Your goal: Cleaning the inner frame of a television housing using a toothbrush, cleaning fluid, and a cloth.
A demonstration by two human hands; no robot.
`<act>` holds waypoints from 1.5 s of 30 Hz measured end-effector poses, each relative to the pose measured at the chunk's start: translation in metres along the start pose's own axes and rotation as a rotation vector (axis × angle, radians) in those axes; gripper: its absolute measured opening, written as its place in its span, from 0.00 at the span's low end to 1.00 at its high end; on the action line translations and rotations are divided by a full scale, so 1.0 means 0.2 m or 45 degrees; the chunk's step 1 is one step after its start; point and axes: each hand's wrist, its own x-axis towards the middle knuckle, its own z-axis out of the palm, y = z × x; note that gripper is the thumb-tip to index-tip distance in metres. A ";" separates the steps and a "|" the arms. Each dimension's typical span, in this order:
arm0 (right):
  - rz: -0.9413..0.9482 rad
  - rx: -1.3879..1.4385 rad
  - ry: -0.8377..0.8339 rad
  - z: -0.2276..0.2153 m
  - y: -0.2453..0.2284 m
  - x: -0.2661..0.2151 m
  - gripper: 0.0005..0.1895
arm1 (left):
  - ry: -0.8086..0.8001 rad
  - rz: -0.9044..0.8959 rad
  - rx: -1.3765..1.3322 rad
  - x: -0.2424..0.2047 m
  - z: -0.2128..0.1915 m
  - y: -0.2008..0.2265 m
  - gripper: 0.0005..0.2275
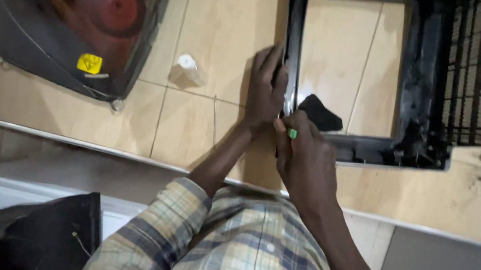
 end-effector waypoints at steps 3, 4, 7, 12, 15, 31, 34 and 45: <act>-0.003 0.042 0.048 0.00 -0.01 -0.01 0.08 | 0.013 -0.003 0.001 -0.01 0.02 -0.02 0.21; -0.014 0.045 0.051 0.01 -0.01 0.01 0.08 | 0.021 0.004 0.006 0.01 0.00 -0.01 0.21; -0.080 0.089 0.079 0.02 0.00 -0.02 0.07 | -0.004 -0.008 -0.007 -0.01 -0.02 0.05 0.21; -0.121 0.037 0.117 0.07 0.04 -0.03 0.04 | -0.041 -0.063 -0.017 0.02 -0.04 0.09 0.22; -0.011 0.098 0.132 0.05 0.01 -0.05 0.06 | -0.041 -0.057 0.017 0.02 -0.04 0.11 0.23; 0.153 0.084 0.065 0.05 -0.02 -0.02 0.15 | 0.013 -0.003 0.015 0.02 -0.03 0.12 0.21; 0.046 0.180 0.232 0.04 -0.03 0.01 0.13 | 0.002 -0.041 0.003 0.02 -0.03 0.12 0.21; 0.142 0.071 0.015 0.05 -0.06 0.05 0.14 | 0.014 -0.003 0.056 0.05 -0.04 0.16 0.21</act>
